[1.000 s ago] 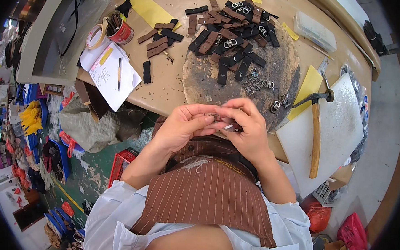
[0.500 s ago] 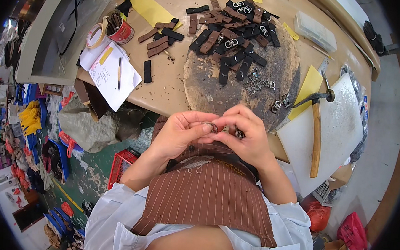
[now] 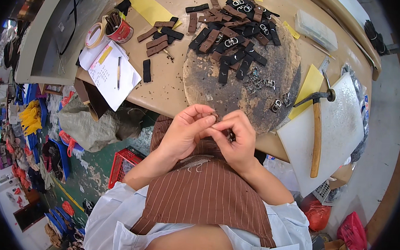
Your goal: The person assembles small leather keychains at a workbench. They pick up a leather strap and a metal clasp, attach the clasp to the strap, and use a hammer to secure it. The person repeats this process for multiple units, placing the finished keychains on a wooden board.
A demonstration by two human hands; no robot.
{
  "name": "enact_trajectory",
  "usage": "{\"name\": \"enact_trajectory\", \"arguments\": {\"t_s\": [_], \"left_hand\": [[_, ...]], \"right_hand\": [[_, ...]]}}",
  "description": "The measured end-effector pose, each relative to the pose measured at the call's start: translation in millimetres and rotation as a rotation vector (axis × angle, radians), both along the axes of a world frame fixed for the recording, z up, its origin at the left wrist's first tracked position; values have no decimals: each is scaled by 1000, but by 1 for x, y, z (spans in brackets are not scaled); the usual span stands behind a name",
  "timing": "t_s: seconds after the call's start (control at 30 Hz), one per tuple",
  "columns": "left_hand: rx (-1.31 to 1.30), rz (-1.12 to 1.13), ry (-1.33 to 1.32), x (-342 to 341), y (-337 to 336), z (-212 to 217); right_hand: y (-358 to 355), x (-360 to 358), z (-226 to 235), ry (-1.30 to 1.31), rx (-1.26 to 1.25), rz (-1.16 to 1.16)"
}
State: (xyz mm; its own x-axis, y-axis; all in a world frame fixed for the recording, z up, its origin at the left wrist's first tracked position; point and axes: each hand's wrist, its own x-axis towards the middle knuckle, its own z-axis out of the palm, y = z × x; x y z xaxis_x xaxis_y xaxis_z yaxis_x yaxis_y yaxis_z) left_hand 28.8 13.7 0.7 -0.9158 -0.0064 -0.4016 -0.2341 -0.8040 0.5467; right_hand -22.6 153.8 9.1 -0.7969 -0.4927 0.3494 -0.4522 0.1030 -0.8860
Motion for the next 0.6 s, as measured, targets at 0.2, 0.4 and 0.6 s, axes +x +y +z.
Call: {"name": "enact_trajectory", "arguments": {"t_s": [0.2, 0.4, 0.6], "left_hand": [[-226, -164, 74, -5, -18, 14], [-314, -352, 103, -1, -25, 21], [-413, -326, 65, 0, -19, 21]], "right_hand": [[14, -29, 29, -440, 2, 217], [19, -42, 36, -256, 135, 497], [16, -31, 29, -71, 157, 400]]}}
